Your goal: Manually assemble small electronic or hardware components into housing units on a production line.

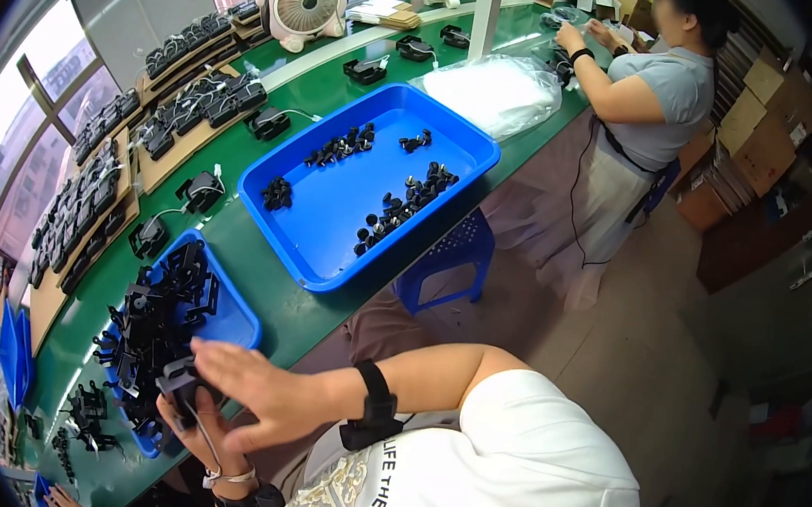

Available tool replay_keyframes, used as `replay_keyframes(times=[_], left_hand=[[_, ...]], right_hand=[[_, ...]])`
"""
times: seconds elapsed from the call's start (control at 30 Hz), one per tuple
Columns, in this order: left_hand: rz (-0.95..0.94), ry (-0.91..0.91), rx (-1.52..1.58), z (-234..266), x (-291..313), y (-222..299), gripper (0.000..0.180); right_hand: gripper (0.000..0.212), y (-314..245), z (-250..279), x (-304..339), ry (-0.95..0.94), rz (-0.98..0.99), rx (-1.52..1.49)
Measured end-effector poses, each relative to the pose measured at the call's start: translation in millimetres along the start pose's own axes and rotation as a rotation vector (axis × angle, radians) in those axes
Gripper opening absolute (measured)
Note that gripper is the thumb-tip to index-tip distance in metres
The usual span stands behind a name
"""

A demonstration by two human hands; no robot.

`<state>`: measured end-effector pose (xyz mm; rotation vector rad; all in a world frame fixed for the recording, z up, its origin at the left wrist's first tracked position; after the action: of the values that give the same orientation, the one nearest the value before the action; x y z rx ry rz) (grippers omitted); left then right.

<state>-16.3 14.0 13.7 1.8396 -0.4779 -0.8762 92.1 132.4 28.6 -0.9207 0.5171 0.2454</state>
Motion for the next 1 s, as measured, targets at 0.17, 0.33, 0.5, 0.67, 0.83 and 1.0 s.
replay_keyframes(times=[0.17, 0.33, 0.5, 0.67, 0.83, 1.0], left_hand=[[0.044, 0.036, -0.04, 7.0, 2.8, 3.1, 0.043], [0.014, 0.04, -0.084, 6.3, 2.3, 3.5, 0.044], [0.0, 0.061, -0.11, 2.4, 7.3, -3.4, 0.044], [0.041, 0.093, -0.109, -1.0, 3.0, -1.6, 0.044], [0.059, 0.136, -0.119, 2.1, 1.9, 13.1, 0.044], [-0.013, 0.111, -0.213, -2.0, -1.1, 20.7, 0.05]], right_hand=[[0.084, -12.9, -3.8, -3.6, 0.007, 0.196, 0.069], [0.092, -4.4, -7.5, -17.0, 0.101, 0.137, 0.132], [0.087, -26.1, 4.5, -9.8, -0.121, 0.084, 0.054], [0.087, -3.8, 9.5, -19.5, 0.164, -0.022, 0.144], [0.086, -13.0, 5.1, -13.8, -0.141, -0.016, 0.115], [0.082, -21.0, -0.7, -15.8, -0.076, 0.132, 0.05]])
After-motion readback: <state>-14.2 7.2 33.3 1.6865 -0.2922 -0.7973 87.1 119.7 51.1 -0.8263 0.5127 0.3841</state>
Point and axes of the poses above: each hand's wrist, its own x-axis away from the middle knuckle, its own z-axis out of the back of the hand, y = z × x, the point moved 2 cm from there along -x, towards the middle knuckle, and after that the axes turned 14 degrees about -y, right-handed, at the moved point
